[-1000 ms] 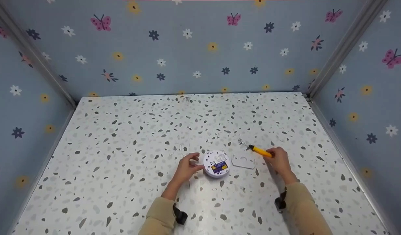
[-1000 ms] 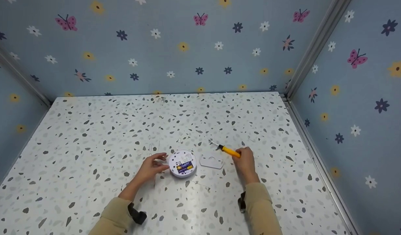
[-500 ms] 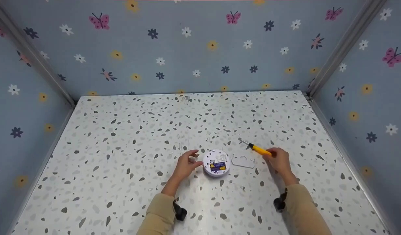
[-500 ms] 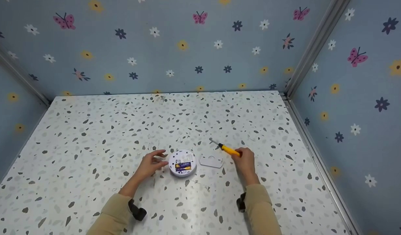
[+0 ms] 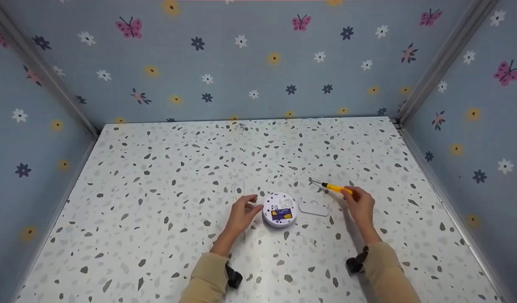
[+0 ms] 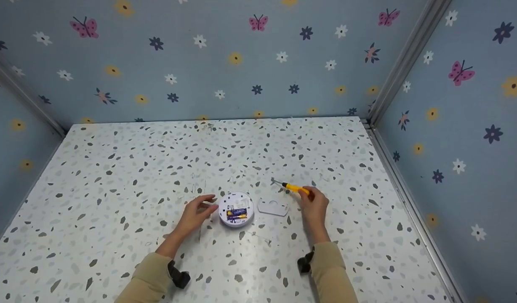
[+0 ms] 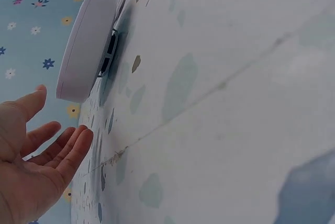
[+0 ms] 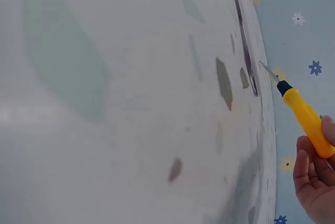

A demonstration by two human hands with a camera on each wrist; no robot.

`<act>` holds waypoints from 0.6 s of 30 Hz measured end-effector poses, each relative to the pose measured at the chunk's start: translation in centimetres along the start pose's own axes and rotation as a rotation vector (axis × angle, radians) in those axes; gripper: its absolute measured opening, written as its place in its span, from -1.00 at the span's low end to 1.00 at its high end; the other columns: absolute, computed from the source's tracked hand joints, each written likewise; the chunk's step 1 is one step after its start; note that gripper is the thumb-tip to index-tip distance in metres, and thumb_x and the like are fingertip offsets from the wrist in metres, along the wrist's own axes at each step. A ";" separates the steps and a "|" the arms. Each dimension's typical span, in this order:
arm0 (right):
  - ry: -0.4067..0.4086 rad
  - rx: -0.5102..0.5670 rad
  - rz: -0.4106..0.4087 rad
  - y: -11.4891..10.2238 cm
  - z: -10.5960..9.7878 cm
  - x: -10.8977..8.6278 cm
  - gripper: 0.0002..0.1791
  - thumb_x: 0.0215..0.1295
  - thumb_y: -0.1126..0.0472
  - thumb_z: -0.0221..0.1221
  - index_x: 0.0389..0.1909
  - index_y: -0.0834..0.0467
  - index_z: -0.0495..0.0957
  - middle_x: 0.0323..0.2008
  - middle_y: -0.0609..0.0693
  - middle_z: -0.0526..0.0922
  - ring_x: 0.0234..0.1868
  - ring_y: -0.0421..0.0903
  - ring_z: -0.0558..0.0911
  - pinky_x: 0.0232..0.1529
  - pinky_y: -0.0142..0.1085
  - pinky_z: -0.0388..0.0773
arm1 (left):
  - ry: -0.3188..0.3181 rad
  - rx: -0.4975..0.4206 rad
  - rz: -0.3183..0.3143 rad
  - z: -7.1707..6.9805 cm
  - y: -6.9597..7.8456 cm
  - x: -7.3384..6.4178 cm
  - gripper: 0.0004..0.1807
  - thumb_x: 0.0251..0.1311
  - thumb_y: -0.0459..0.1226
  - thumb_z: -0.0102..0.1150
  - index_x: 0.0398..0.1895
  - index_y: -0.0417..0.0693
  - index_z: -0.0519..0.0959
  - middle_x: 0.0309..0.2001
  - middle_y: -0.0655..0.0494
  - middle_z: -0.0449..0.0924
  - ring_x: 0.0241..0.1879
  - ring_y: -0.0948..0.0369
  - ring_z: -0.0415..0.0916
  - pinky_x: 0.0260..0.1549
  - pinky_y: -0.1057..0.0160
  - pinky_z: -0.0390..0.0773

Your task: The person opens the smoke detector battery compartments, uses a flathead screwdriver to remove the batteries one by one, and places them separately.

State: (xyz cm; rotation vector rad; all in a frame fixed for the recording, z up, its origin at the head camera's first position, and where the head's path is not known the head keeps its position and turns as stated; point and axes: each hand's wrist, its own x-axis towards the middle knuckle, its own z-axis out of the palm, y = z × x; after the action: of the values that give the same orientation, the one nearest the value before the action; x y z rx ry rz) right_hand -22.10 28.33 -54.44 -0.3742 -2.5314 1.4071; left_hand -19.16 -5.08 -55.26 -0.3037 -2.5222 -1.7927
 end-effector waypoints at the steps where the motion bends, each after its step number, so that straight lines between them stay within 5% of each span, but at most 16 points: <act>1: 0.028 0.013 -0.025 0.5 0.2 0.1 -0.67 0.16 0.11 0.14 -0.15 0.26 0.54 -0.27 0.14 0.57 -0.39 -0.07 0.52 -0.47 -0.55 0.46 | 0.002 -0.001 0.002 0.1 0.0 -0.1 -0.51 0.11 -0.21 0.14 0.02 -0.40 0.38 -0.12 -0.24 0.43 -0.22 0.01 0.47 -0.18 0.16 0.50; 9: 0.168 0.059 -0.116 5.7 2.1 1.7 -0.71 0.12 0.00 0.13 -0.24 0.10 0.58 -0.38 -0.01 0.60 -0.48 -0.19 0.55 -0.48 -0.53 0.50 | -0.023 0.017 -0.043 0.8 0.5 -0.5 -0.33 0.01 -0.11 0.22 0.13 -0.32 0.30 0.06 -0.18 0.33 0.01 -0.01 0.34 -0.11 0.12 0.47; 18: 0.193 0.125 -0.186 6.1 1.9 0.4 -0.79 0.10 -0.02 0.16 -0.34 0.01 0.59 -0.50 -0.09 0.61 -0.54 -0.18 0.57 -0.54 -0.48 0.52 | -0.069 0.015 -0.010 1.7 0.4 -0.8 -0.07 -0.26 -0.11 0.40 0.23 -0.24 0.19 0.18 -0.15 0.20 0.13 -0.04 0.21 0.01 0.13 0.39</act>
State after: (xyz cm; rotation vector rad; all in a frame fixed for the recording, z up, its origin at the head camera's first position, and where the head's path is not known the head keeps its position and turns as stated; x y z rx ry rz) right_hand -22.39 30.04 -60.58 -0.2333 -2.2488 1.3783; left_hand -18.14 -3.41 -55.54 -0.3597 -2.5865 -1.7963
